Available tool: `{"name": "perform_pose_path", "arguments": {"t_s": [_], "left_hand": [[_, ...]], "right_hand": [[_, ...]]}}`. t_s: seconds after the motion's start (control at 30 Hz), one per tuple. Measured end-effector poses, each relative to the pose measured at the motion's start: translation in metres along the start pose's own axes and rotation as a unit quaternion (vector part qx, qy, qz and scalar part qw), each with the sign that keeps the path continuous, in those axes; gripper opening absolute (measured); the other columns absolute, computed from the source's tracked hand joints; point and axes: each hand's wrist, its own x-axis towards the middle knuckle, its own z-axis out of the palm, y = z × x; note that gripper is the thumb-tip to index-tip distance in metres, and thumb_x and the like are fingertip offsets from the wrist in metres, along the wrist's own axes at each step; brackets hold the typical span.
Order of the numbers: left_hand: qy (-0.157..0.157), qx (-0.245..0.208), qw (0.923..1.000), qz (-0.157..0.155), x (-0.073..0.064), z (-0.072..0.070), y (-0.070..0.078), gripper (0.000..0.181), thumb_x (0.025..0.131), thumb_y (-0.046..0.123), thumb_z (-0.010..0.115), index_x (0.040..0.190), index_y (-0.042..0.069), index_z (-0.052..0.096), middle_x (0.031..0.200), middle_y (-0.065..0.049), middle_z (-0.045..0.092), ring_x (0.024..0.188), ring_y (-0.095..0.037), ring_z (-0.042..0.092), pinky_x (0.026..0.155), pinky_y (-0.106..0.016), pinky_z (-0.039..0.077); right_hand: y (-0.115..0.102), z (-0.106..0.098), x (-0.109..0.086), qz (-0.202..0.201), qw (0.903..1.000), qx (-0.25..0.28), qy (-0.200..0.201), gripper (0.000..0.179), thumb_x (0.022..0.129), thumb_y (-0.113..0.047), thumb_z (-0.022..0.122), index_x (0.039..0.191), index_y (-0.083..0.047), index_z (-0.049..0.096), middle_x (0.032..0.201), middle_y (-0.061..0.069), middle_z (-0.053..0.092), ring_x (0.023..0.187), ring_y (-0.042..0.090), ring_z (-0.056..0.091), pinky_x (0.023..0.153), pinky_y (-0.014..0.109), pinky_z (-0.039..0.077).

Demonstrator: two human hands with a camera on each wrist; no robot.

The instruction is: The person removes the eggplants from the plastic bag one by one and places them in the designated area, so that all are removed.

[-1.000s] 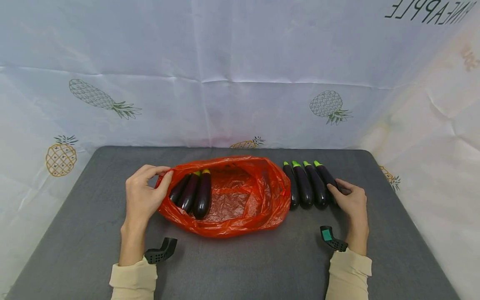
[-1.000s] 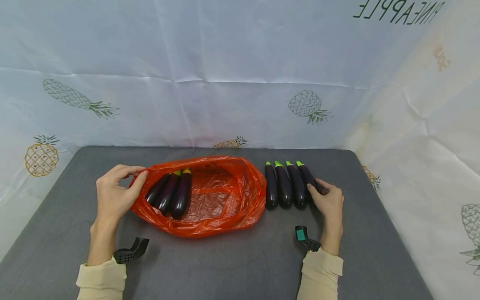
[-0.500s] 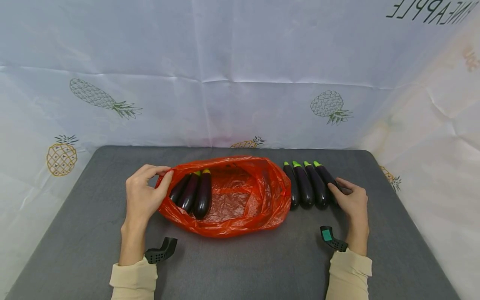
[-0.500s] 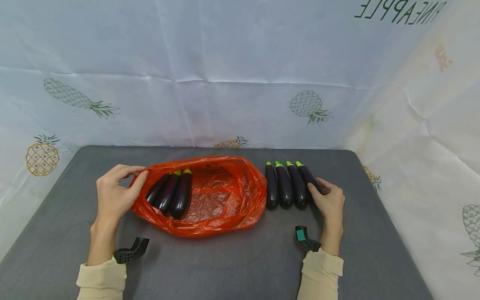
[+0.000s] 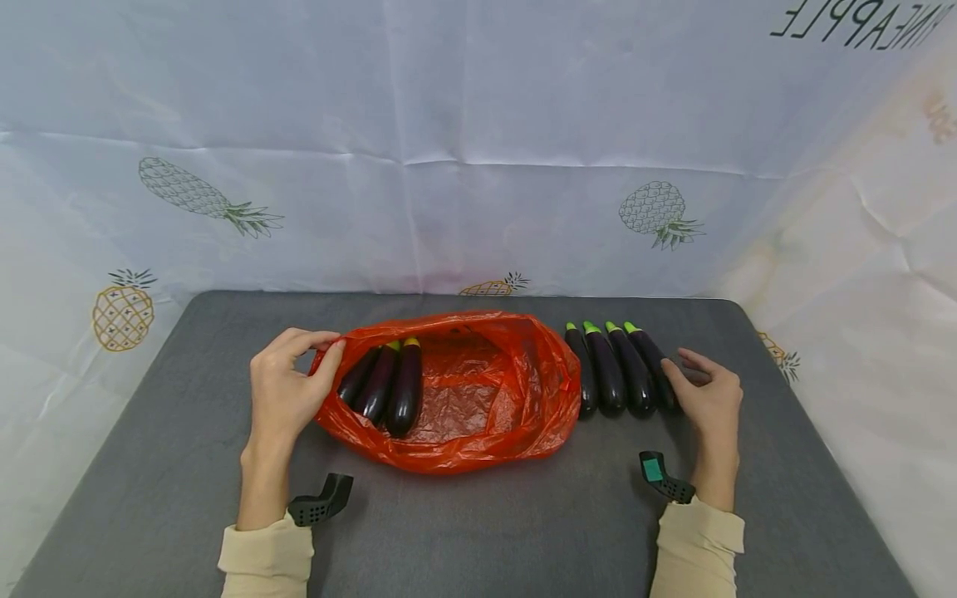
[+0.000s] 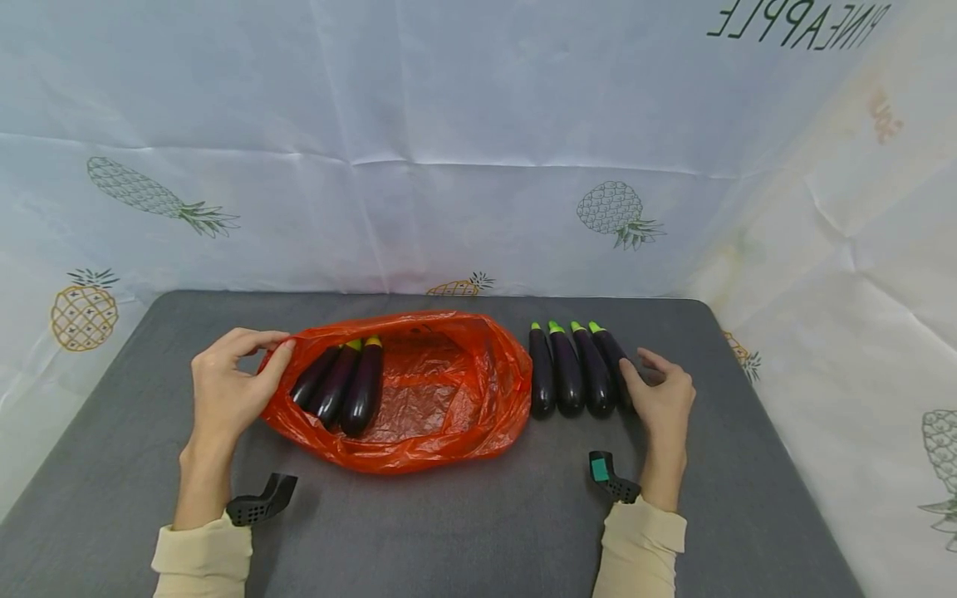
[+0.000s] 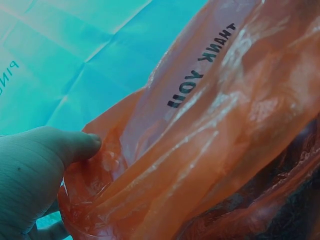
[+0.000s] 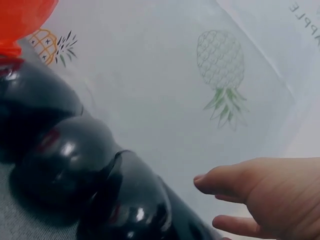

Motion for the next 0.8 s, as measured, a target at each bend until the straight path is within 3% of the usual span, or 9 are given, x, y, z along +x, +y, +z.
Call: {"name": "perform_pose_path", "arguments": {"t_s": [0.1, 0.33, 0.53, 0.8], "left_hand": [[0.0, 0.0, 1.0, -0.001, 0.0, 0.0, 0.0, 0.008, 0.086, 0.0, 0.078, 0.093, 0.0, 0.08, 0.081, -0.014, 0.073, 0.078, -0.025, 0.065, 0.078, -0.006, 0.039], [0.001, -0.006, 1.0, 0.001, -0.001, 0.0, 0.0, 0.008, 0.086, 0.001, 0.078, 0.093, 0.0, 0.08, 0.081, -0.014, 0.073, 0.078, -0.025, 0.064, 0.079, -0.006, 0.039], [0.004, -0.008, 0.9999, 0.006, -0.001, 0.001, -0.001, 0.008, 0.086, 0.001, 0.079, 0.093, 0.002, 0.081, 0.081, -0.013, 0.073, 0.077, -0.023, 0.064, 0.079, -0.006, 0.04], [0.005, -0.012, 0.9999, 0.002, 0.0, 0.0, -0.002, 0.008, 0.086, 0.001, 0.078, 0.093, 0.002, 0.081, 0.081, -0.013, 0.073, 0.077, -0.023, 0.064, 0.079, -0.006, 0.04]], "right_hand": [[-0.006, -0.001, -0.002, -0.021, 0.9991, 0.019, 0.032, 0.045, 0.096, -0.029, 0.07, 0.135, -0.006, 0.067, 0.135, 0.022, 0.067, 0.115, 0.032, 0.065, 0.075, 0.01, 0.038], [-0.028, 0.0, -0.009, -0.067, 0.9945, 0.057, 0.058, 0.043, 0.095, -0.028, 0.072, 0.132, -0.007, 0.069, 0.128, 0.022, 0.069, 0.089, -0.009, 0.052, 0.078, 0.009, 0.04], [-0.052, 0.013, -0.015, -0.124, 0.9862, 0.099, 0.048, 0.039, 0.093, -0.02, 0.074, 0.128, -0.004, 0.071, 0.122, 0.023, 0.07, 0.086, -0.012, 0.055, 0.079, 0.007, 0.044], [-0.074, 0.032, -0.024, -0.189, 0.9759, 0.107, 0.012, 0.034, 0.091, -0.01, 0.075, 0.124, -0.001, 0.073, 0.113, 0.025, 0.071, 0.082, -0.016, 0.054, 0.076, 0.001, 0.045]]}}
